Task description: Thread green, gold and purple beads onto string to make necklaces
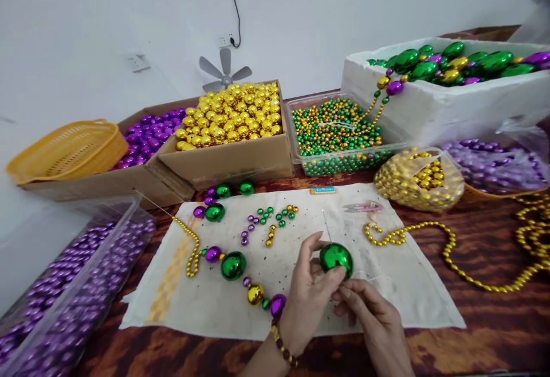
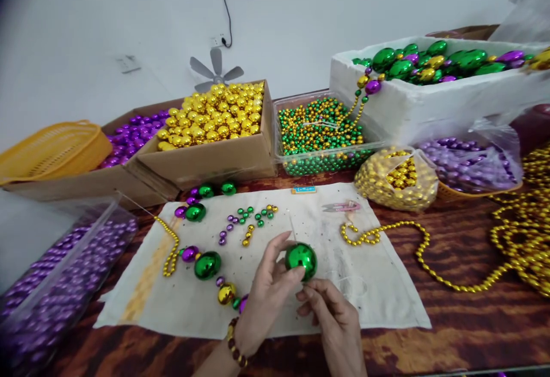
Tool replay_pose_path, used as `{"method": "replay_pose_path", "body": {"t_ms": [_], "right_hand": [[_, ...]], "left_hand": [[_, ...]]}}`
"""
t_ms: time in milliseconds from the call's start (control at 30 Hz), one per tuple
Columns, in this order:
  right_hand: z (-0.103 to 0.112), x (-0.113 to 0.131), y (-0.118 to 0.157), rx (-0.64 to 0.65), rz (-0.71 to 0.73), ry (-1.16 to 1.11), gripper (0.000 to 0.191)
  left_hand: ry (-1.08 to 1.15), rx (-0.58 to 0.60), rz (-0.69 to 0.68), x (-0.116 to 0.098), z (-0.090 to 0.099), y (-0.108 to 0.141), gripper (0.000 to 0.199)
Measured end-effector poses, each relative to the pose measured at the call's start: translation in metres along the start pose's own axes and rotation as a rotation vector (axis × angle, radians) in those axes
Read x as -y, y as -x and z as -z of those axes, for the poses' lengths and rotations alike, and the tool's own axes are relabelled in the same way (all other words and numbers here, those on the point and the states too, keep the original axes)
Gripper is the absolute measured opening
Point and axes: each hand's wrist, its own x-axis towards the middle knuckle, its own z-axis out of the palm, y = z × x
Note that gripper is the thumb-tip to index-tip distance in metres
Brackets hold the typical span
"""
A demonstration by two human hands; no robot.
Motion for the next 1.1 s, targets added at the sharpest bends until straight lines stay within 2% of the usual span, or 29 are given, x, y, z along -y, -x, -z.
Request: {"method": "replay_pose_path", "body": {"t_ms": [100,200,267,333,433,500,567,667,733,933,1100], "right_hand": [[0.002,0.000,-0.003,-0.034,-0.007,-0.018,0.025],[0.005,-0.003,-0.005,-0.052,-0.043,0.001,0.028],[0.006,-0.006,-0.006,-0.036,-0.053,0.027,0.029],[0.006,-0.008,-0.006,0.001,-0.054,0.045,0.031],[0.004,-0.012,-0.005,0.044,-0.058,0.073,0.031],[0.003,-0.014,-0.005,0.056,-0.060,0.085,0.031],[0.004,-0.014,-0.004,0.063,-0.065,0.094,0.031],[0.006,-0.014,-0.004,0.079,-0.069,0.115,0.031],[0.006,-0.016,-0.005,0.092,-0.066,0.131,0.032],[0.006,-0.023,-0.007,0.102,-0.054,0.150,0.031],[0.006,-0.022,-0.005,0.105,-0.052,0.150,0.031]], "left_hand": [[-0.184,0.074,-0.050,0.003,0.017,-0.009,0.054],[-0.464,0.004,-0.140,-0.004,0.062,-0.037,0.033],[-0.774,-0.090,-0.211,-0.012,0.095,-0.057,0.023],[-1.072,-0.109,-0.168,-0.018,0.121,-0.069,0.017],[-1.303,-0.035,-0.048,-0.017,0.136,-0.069,0.014],[-1.369,-0.021,-0.018,-0.014,0.139,-0.064,0.013],[-1.423,-0.078,-0.009,-0.013,0.145,-0.061,0.014],[-1.506,-0.192,-0.004,-0.017,0.162,-0.068,0.018],[-1.545,-0.220,-0.008,-0.020,0.175,-0.077,0.020],[-1.531,-0.083,-0.052,-0.016,0.190,-0.105,0.021],[-1.451,0.005,-0.001,-0.007,0.201,-0.124,0.021]]}}
